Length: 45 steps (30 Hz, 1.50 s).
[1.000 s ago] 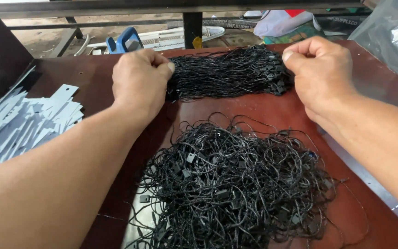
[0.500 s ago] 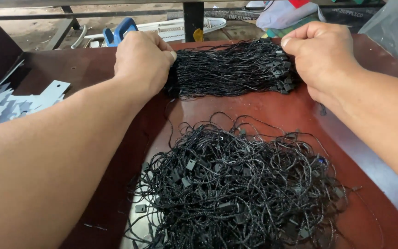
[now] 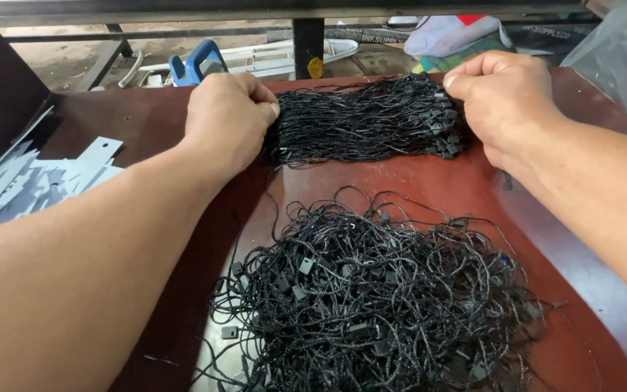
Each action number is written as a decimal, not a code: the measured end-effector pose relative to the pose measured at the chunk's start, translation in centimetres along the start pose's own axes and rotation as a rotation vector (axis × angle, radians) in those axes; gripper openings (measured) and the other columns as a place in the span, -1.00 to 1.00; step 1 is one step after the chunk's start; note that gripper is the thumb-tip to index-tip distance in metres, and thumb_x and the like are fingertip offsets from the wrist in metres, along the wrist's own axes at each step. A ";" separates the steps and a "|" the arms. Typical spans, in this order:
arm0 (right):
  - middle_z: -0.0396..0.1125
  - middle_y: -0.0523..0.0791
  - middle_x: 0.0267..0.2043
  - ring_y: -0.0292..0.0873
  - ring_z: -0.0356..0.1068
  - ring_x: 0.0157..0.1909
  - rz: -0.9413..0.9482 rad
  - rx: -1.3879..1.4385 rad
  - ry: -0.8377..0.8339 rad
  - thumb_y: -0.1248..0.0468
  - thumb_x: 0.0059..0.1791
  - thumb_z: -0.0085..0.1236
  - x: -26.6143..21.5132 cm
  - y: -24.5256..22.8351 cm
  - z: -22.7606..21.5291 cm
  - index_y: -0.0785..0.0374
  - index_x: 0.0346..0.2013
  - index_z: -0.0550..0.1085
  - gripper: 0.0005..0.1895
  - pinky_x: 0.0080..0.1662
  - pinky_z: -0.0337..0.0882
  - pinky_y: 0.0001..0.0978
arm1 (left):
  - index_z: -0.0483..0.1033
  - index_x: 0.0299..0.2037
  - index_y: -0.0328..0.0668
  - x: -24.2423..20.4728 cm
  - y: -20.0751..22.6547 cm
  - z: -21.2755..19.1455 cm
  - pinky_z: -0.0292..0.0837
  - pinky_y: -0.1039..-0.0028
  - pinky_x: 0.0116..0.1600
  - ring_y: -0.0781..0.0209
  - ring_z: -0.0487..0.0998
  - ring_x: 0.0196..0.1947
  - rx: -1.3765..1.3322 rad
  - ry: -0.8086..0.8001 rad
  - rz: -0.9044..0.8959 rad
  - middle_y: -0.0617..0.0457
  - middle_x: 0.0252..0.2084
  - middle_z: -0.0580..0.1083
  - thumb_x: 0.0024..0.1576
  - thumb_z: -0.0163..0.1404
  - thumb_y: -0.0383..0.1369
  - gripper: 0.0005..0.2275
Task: Untangling and sorting thin black cords with plastic tags from a pile into an organized stack on a table.
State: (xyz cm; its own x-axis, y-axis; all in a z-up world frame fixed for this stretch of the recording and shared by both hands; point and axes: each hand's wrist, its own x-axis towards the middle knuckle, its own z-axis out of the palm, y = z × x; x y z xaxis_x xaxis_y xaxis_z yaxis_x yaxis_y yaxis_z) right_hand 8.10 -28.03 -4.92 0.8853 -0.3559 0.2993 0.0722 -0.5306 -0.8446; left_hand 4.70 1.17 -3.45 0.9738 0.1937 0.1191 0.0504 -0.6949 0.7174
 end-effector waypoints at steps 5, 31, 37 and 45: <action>0.50 -0.34 -0.30 -0.43 0.40 -0.21 0.028 -0.018 -0.015 0.32 -0.07 0.25 0.0 0.0 -0.1 0.01 -0.46 0.57 -0.89 -0.07 0.42 -0.52 | 0.66 -0.28 0.04 0.2 0.0 0.1 0.56 0.30 -0.21 0.17 0.56 -0.28 0.053 0.006 -0.011 0.09 -0.29 0.59 0.20 0.03 -0.35 -0.89; 0.62 -0.30 -0.23 -0.34 0.52 -0.19 0.080 -0.310 -0.183 0.21 -0.02 0.19 -16.2 -5.5 -9.3 -0.04 -0.22 0.70 -0.83 -0.01 0.39 -0.46 | 0.70 -0.20 -0.03 -19.4 0.8 2.1 0.41 0.20 -0.09 0.04 0.48 -0.22 0.059 0.156 0.594 0.18 -0.25 0.53 0.00 0.18 -0.07 -0.70; 0.58 -0.33 -0.32 -0.38 0.57 -0.26 -0.384 -0.299 -0.477 0.16 -0.14 0.27 -17.2 -2.6 -8.7 -0.06 -0.21 0.75 -0.76 -0.08 0.42 -0.50 | 0.69 -0.18 0.09 -19.4 1.0 1.9 0.42 0.26 -0.08 0.16 0.50 -0.14 0.024 0.125 0.432 0.30 -0.24 0.56 -0.02 0.15 -0.11 -0.75; 0.50 -0.34 -0.33 -0.28 0.51 -0.30 -0.390 -0.451 -0.474 0.09 -0.05 0.14 -17.3 -2.3 -7.9 -0.13 -0.10 0.66 -0.74 -0.11 0.38 -0.39 | 0.70 -0.21 0.06 -19.5 0.9 1.9 0.43 0.24 -0.08 0.16 0.49 -0.14 0.016 0.129 0.448 0.30 -0.24 0.58 0.02 0.11 -0.11 -0.76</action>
State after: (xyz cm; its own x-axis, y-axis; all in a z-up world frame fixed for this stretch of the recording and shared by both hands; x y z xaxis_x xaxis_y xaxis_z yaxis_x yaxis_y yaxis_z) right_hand -10.95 -26.69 -4.62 0.9440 0.2362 0.2303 0.3157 -0.8493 -0.4232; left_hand -13.84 -4.56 -6.38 0.8647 -0.0443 0.5003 -0.3648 -0.7401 0.5650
